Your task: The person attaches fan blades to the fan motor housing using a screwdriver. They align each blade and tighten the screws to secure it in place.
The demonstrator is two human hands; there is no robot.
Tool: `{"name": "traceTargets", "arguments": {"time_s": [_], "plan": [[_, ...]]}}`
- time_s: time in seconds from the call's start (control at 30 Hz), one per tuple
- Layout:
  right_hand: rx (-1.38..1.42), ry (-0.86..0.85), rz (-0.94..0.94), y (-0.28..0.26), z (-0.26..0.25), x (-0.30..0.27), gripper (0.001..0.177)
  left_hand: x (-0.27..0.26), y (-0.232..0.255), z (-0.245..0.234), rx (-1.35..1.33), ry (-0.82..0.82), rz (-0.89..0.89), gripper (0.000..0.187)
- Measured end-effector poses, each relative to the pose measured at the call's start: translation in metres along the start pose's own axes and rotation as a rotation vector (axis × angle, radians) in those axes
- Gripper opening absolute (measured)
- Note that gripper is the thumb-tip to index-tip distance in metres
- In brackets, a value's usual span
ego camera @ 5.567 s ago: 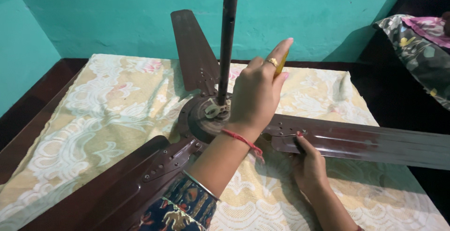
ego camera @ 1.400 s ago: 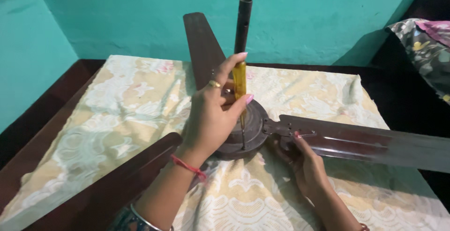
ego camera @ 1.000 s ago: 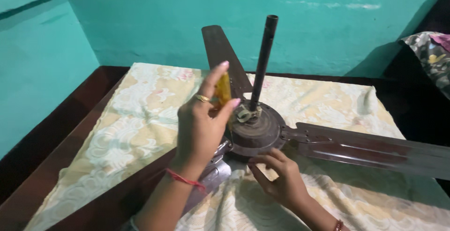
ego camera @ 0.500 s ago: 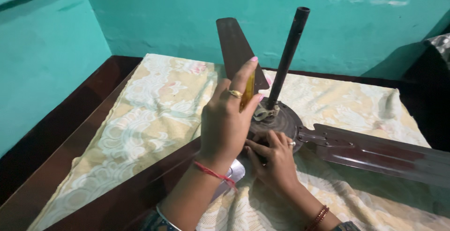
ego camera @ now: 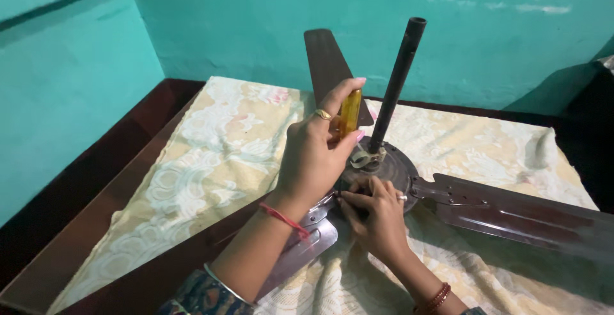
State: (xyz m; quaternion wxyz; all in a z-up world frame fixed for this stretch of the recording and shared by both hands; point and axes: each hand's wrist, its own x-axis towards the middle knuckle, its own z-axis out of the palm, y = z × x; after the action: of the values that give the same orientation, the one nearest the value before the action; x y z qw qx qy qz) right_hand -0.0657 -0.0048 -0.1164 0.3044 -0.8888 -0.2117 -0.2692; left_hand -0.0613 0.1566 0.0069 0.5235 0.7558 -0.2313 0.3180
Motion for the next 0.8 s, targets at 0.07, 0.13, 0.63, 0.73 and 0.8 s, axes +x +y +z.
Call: {"name": "traceTargets", "arguments": {"time_s": [0.07, 0.13, 0.63, 0.73, 0.8], "plan": [[-0.029, -0.003, -0.001, -0.002, -0.001, -0.001, 0.021, 0.001, 0.000, -0.007, -0.062, -0.033, 0.111, 0.070], [-0.053, -0.020, -0.013, -0.003, -0.003, -0.003, 0.023, 0.004, -0.003, -0.013, 0.034, -0.081, -0.083, 0.070], [-0.180, -0.235, -0.284, -0.002, -0.006, 0.016, 0.040, 0.002, -0.024, -0.022, 0.102, -0.081, 0.112, 0.066], [-0.206, -0.227, -0.296, -0.002, -0.007, 0.017, 0.041, 0.001, -0.023, -0.022, 0.078, -0.049, 0.166, 0.066], [-0.204, -0.230, -0.292, -0.001, -0.007, 0.017, 0.041, 0.001, -0.022, -0.021, 0.063, -0.050, 0.173, 0.066]]}}
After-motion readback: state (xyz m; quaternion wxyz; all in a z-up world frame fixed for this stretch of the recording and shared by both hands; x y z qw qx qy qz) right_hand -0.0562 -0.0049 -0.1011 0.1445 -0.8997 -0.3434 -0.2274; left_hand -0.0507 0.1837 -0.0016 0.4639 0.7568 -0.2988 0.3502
